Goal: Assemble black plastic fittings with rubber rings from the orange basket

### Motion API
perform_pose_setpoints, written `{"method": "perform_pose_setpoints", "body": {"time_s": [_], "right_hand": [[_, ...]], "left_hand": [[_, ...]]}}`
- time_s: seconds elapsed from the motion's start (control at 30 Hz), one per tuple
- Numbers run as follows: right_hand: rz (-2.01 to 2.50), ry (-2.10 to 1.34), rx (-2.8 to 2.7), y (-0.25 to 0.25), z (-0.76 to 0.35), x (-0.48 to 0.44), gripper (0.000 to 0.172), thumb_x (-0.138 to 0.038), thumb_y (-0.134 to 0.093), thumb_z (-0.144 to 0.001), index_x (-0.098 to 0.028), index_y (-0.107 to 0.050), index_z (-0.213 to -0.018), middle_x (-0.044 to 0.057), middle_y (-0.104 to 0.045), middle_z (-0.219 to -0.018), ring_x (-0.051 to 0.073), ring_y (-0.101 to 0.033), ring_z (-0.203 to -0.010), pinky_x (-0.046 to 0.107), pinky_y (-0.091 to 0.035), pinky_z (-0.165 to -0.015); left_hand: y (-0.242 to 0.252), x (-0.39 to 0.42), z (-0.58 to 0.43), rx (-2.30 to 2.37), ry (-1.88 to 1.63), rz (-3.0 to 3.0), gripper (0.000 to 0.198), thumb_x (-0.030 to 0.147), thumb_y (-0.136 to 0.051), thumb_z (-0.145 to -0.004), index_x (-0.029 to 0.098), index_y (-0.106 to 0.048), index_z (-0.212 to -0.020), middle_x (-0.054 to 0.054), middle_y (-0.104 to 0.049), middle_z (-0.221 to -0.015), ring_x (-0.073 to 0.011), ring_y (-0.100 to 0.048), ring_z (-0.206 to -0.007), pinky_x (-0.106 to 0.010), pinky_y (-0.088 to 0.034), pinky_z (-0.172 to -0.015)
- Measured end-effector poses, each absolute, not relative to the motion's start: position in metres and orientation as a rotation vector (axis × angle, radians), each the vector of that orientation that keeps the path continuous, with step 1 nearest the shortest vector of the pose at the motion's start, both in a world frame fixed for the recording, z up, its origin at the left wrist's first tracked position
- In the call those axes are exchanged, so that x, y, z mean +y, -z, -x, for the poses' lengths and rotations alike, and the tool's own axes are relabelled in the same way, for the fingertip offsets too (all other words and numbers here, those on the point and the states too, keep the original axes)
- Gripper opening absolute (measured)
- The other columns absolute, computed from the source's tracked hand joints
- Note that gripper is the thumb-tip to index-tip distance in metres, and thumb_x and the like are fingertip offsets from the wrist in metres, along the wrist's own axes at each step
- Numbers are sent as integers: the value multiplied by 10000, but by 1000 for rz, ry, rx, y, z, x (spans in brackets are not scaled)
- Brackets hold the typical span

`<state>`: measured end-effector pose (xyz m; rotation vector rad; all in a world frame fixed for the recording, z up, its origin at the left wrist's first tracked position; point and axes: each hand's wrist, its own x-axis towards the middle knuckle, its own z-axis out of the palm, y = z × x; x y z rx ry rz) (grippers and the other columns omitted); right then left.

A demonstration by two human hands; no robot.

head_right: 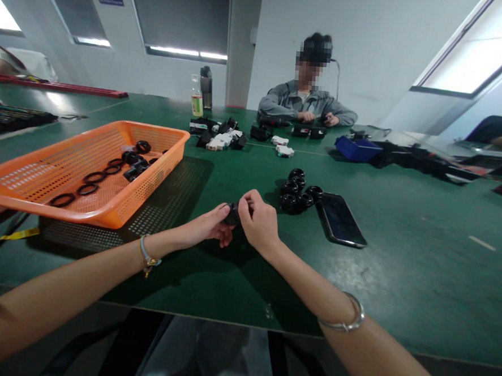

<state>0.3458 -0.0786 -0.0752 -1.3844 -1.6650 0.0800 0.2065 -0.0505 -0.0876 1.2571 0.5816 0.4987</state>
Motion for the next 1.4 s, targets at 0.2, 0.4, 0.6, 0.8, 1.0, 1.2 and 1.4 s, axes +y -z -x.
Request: {"method": "perform_pose_setpoints", "body": {"time_s": [0.2, 0.4, 0.6, 0.8, 1.0, 1.2, 1.4], "right_hand": [[1245, 213, -1723, 78, -348, -78, 186, -246, -359, -807, -213, -411, -632, -36, -461, -475, 98, -428, -388, 213, -306, -419], [1039, 397, -1848, 76, -354, -79, 161, -186, -359, -794, -208, -427, -650, -26, -490, -490, 99, -447, -414, 211, -333, -436], [1055, 381, -1852, 77, -353, -80, 169, -161, -327, -784, -212, -411, -647, -44, -431, -459, 95, -396, -383, 218, -295, -423], [1278, 165, -1735, 77, -345, -83, 168, -215, -301, -785, -228, -372, -634, -49, -375, -465, 102, -358, -383, 232, -266, -431], [1355, -53, -1591, 76, -339, -84, 166, -233, -295, -782, -233, -348, -624, -47, -355, -488, 113, -359, -415, 238, -257, -449], [1378, -220, -1479, 78, -336, -81, 197, -232, -276, -792, -233, -341, -605, -46, -341, -492, 122, -359, -448, 244, -263, -457], [1407, -291, -1453, 79, -335, -79, 230, -223, -279, -790, -229, -339, -568, -39, -365, -493, 123, -374, -466, 243, -273, -460]], "left_hand": [[84, -52, -203, 525, -455, -1267, 463, 598, -465, -762, 196, -312, -931, 41, -483, -723, -91, -556, -500, -250, -418, -498], [86, -55, -201, 460, -480, -1269, 478, 565, -575, -700, 184, -343, -872, 49, -466, -704, -76, -528, -536, -237, -399, -518], [87, -57, -202, 550, -612, -1581, 268, 406, -494, -801, 176, -368, -855, 57, -457, -596, -78, -448, -514, -237, -373, -533], [76, -59, -198, 797, -724, -1978, 254, 287, -551, -771, 178, -419, -959, 0, -526, -748, -148, -509, -696, -295, -411, -678], [78, -55, -197, 836, -792, -2164, 355, 298, -593, -746, 184, -440, -1046, -48, -543, -903, -198, -545, -809, -337, -438, -755], [75, -48, -196, 793, -767, -2364, 337, 269, -592, -753, 201, -454, -1053, -64, -512, -1006, -220, -531, -944, -364, -421, -846], [75, -48, -194, 804, -748, -2278, 368, 320, -620, -729, 193, -455, -1033, -55, -516, -960, -203, -533, -863, -340, -415, -789]]}}
